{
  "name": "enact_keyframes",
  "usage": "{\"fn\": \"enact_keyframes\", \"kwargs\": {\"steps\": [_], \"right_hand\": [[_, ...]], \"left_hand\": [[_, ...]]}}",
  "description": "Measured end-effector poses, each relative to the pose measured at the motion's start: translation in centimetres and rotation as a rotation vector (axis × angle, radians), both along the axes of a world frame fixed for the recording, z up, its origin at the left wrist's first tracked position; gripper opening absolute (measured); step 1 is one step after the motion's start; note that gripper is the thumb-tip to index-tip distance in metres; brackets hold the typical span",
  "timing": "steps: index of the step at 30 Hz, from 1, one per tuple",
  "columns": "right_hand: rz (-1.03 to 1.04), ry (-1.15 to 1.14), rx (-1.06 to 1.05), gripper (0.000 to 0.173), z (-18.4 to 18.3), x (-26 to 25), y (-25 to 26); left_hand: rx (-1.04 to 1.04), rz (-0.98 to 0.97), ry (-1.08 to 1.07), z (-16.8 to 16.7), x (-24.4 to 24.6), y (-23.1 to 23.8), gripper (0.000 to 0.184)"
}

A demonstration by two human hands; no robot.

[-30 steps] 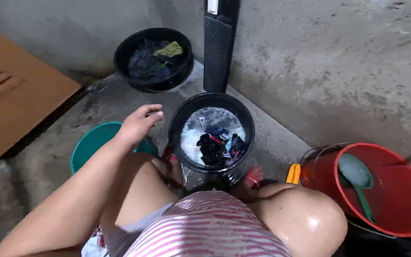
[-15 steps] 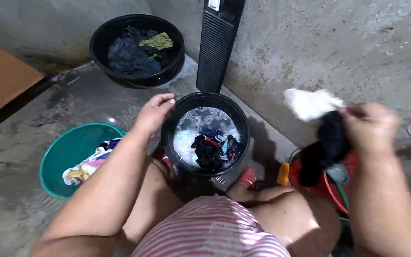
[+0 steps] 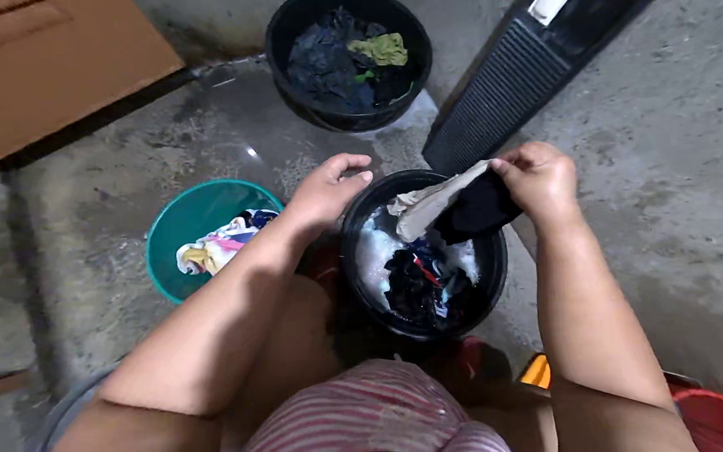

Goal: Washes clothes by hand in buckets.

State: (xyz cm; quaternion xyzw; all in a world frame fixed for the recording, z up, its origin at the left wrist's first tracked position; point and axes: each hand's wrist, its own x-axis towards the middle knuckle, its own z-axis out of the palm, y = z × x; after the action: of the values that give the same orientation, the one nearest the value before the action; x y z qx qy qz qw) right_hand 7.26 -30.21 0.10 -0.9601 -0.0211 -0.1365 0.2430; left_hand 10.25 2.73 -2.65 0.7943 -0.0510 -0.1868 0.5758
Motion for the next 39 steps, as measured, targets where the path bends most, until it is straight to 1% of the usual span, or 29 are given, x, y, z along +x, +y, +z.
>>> {"fn": "enact_keyframes", "kwargs": {"steps": [2,4,6,8,10,12,14,15,16,17,18,19,20,21,24,26,27,28,29,30,31,32,33,34,36,39], "right_hand": [[0.015,0.035,0.013,0.020,0.3,1.2,-0.6],[-0.010,0.085,0.027,0.021,-1.5,1.9,-2.6],[-0.067,0.150,0.042,0.024,-5.8,2.5,-5.6],[-0.110,0.232,0.044,0.024,-11.7,2.7,-8.8],[-0.144,0.358,0.031,0.025,-17.4,2.7,-10.1],[-0.165,0.453,0.050,0.022,-22.0,3.0,-8.2],[-0.197,0.541,0.162,0.024,-26.2,3.5,-3.5],[-0.221,0.583,0.237,0.030,-28.2,3.7,-0.4],[-0.239,0.630,0.304,0.039,-30.2,3.8,2.8],[-0.245,0.689,0.343,0.050,-31.9,4.0,5.6],[-0.229,0.773,0.327,0.060,-33.0,4.3,7.9],[-0.195,0.859,0.252,0.068,-33.7,4.6,9.2],[-0.159,0.933,0.161,0.073,-34.0,4.7,9.5],[-0.134,0.960,0.070,0.072,-34.5,4.6,8.7],[-0.076,0.922,-0.131,0.064,-36.3,4.3,2.3],[-0.115,0.906,-0.216,0.058,-36.8,4.0,-1.9],[-0.172,0.893,-0.235,0.056,-37.4,3.5,-2.8],[-0.243,0.885,-0.233,0.057,-38.1,2.8,-2.8],[-0.307,0.898,-0.213,0.063,-38.4,2.3,-1.8],[-0.343,0.933,-0.186,0.074,-38.4,2.0,-0.2],[-0.355,0.968,-0.173,0.082,-38.4,1.6,1.7],[-0.345,0.983,-0.164,0.084,-38.4,1.1,3.5],[-0.316,0.995,-0.152,0.083,-38.2,0.7,4.8],[-0.279,1.002,-0.138,0.079,-38.0,0.3,5.8],[-0.214,1.001,-0.080,0.063,-36.8,0.2,6.7],[-0.143,0.928,0.175,0.043,-34.6,0.5,6.7]], "left_hand": [[-0.025,-0.006,0.001,0.0,0.2,0.3,0.037],[-0.054,-0.032,-0.012,-0.1,0.1,0.6,0.039],[-0.062,-0.035,-0.014,0.2,-0.3,0.8,0.039],[-0.031,-0.038,-0.006,0.6,-0.9,1.0,0.037],[-0.039,-0.074,-0.044,0.3,-1.0,1.3,0.037],[-0.074,-0.093,-0.065,-0.1,-0.9,1.1,0.036],[-0.074,-0.103,-0.023,-0.2,-0.9,0.7,0.038],[-0.051,-0.116,-0.007,-0.3,-0.9,0.5,0.039],[-0.032,-0.129,-0.001,-0.4,-1.0,0.3,0.040],[-0.030,-0.145,-0.015,-0.5,-1.1,0.1,0.041],[-0.048,-0.161,-0.027,-0.7,-1.2,0.0,0.041],[-0.079,-0.175,-0.028,-0.8,-1.3,-0.1,0.042],[-0.106,-0.187,-0.025,-0.8,-1.4,-0.2,0.043],[-0.134,-0.202,-0.020,-0.9,-1.4,-0.1,0.045],[-0.117,-0.235,-0.015,-1.1,-1.1,0.5,0.049],[-0.078,-0.243,-0.022,-1.2,-0.7,1.0,0.050],[-0.069,-0.243,-0.022,-1.2,-0.6,1.1,0.050],[-0.080,-0.245,-0.018,-1.2,-0.6,1.2,0.050],[-0.102,-0.247,-0.014,-1.2,-0.6,1.1,0.051],[-0.131,-0.249,-0.013,-1.2,-0.6,0.9,0.052],[-0.151,-0.252,-0.009,-1.1,-0.8,0.7,0.052],[-0.160,-0.254,-0.004,-1.1,-1.0,0.4,0.051],[-0.163,-0.254,0.002,-1.1,-1.2,0.1,0.050],[-0.151,-0.260,0.009,-1.0,-1.4,-0.1,0.050],[-0.100,-0.296,-0.004,-0.9,-1.4,-0.4,0.049],[-0.036,-0.322,-0.030,-0.8,-1.3,-0.6,0.047]]}}
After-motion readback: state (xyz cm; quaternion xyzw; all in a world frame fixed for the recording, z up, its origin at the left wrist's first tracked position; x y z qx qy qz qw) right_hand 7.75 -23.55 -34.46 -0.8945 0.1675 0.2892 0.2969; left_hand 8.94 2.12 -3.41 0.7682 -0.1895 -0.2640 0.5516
